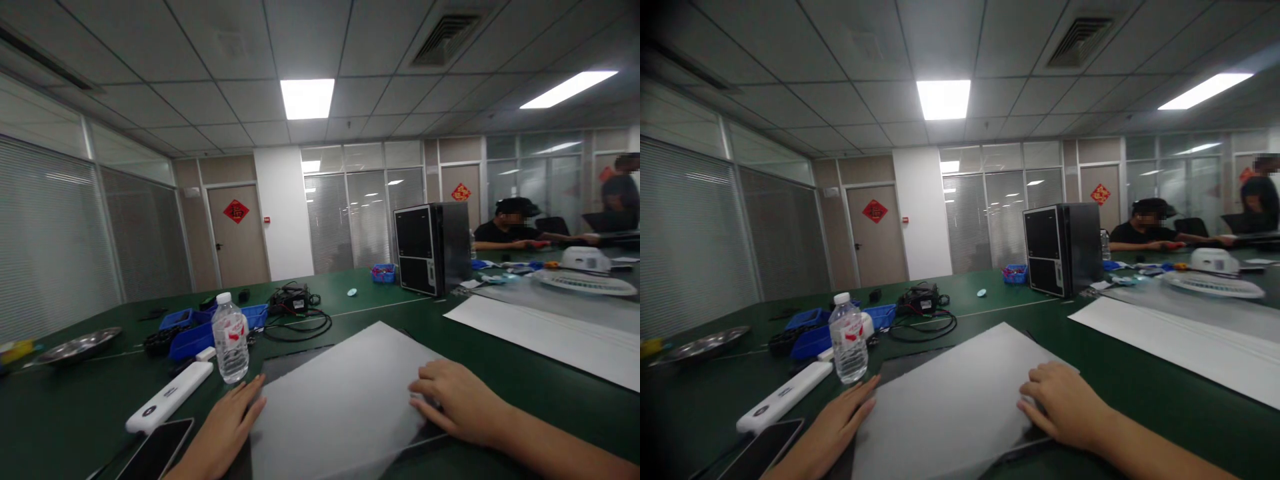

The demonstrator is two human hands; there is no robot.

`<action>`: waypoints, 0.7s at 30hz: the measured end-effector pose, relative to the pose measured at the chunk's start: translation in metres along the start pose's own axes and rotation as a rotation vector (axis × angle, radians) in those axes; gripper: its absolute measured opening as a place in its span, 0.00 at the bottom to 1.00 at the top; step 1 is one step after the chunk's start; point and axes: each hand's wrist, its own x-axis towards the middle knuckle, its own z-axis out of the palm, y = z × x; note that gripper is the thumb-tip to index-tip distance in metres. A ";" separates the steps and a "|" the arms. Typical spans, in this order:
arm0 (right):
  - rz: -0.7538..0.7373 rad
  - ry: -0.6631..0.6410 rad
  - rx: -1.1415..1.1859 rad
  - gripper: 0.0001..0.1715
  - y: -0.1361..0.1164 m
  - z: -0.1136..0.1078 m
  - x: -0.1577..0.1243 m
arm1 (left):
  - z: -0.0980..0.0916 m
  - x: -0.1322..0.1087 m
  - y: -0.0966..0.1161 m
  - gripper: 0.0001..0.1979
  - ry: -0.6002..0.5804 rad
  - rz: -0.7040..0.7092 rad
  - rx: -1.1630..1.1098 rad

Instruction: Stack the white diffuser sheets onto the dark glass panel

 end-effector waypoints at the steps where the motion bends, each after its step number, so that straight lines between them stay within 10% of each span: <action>1: -0.007 -0.004 0.000 0.26 -0.002 0.000 -0.001 | 0.001 0.000 -0.002 0.32 0.007 -0.001 -0.008; 21: -0.208 -0.105 0.308 0.33 -0.001 -0.010 -0.008 | 0.003 0.007 -0.008 0.30 0.043 -0.043 -0.102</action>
